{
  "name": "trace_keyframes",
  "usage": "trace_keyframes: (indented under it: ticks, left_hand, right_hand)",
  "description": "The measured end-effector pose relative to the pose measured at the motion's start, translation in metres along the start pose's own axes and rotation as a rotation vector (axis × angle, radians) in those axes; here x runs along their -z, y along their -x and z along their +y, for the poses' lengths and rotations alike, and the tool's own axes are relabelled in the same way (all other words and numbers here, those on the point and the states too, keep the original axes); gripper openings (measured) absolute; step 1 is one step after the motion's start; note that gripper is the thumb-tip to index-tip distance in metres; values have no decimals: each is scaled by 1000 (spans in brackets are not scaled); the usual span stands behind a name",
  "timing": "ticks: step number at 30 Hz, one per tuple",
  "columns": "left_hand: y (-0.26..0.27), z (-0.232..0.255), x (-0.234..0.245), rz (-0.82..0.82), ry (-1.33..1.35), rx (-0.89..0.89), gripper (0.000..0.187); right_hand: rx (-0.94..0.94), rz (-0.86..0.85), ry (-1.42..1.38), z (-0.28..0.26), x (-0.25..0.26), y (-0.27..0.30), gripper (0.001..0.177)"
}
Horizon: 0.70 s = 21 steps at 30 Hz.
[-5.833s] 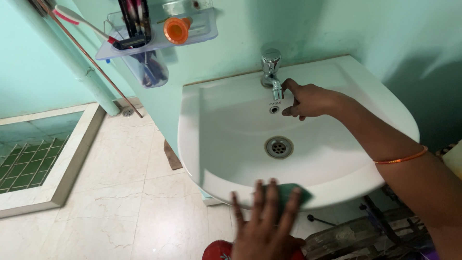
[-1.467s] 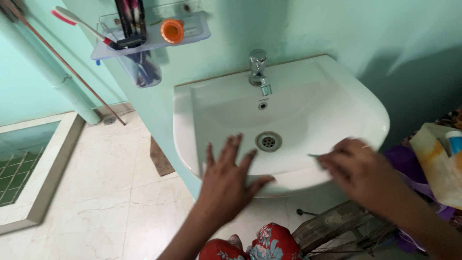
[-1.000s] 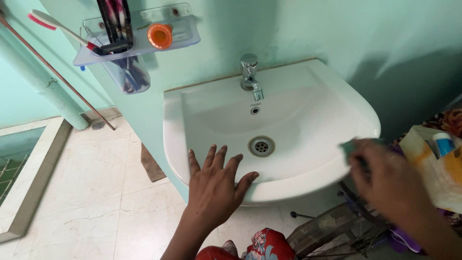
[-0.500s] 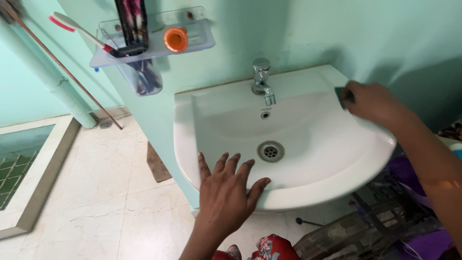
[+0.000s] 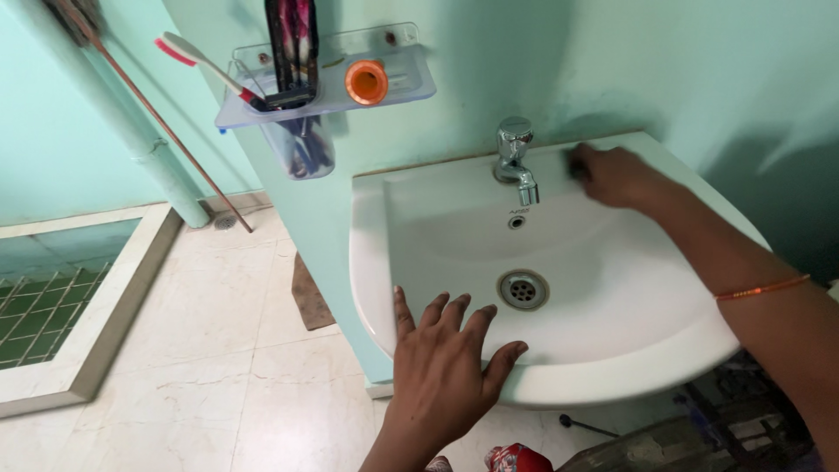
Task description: The person cleans a white ceramic sink and a silver faucet using a green scouring pad, scrubbing the basin walls, the rim, and around the faucet base.
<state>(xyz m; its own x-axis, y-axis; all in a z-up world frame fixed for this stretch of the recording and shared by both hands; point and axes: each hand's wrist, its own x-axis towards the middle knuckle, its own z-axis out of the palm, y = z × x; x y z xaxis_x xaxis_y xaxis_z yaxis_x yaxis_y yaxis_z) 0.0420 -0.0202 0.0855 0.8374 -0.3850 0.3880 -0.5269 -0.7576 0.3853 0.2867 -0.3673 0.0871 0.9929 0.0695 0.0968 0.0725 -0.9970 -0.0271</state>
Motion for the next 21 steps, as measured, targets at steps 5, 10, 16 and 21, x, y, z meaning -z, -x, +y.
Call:
trace_keyframes:
  ticks: [5, 10, 16, 21]
  left_hand:
    - [-2, 1, -1, 2, 0, 9, 55]
    - [-2, 2, 0, -6, -6, 10, 55]
    - [-3, 4, 0, 14, -11, 22, 55]
    - [-2, 5, 0, 25, -31, 20, 55]
  right_hand:
    - [68, 14, -203, -24, 12, 13, 35]
    - [245, 118, -256, -28, 6, 14, 40]
    - [53, 19, -227, -39, 13, 21, 36]
    - [248, 77, -162, -53, 11, 27, 33]
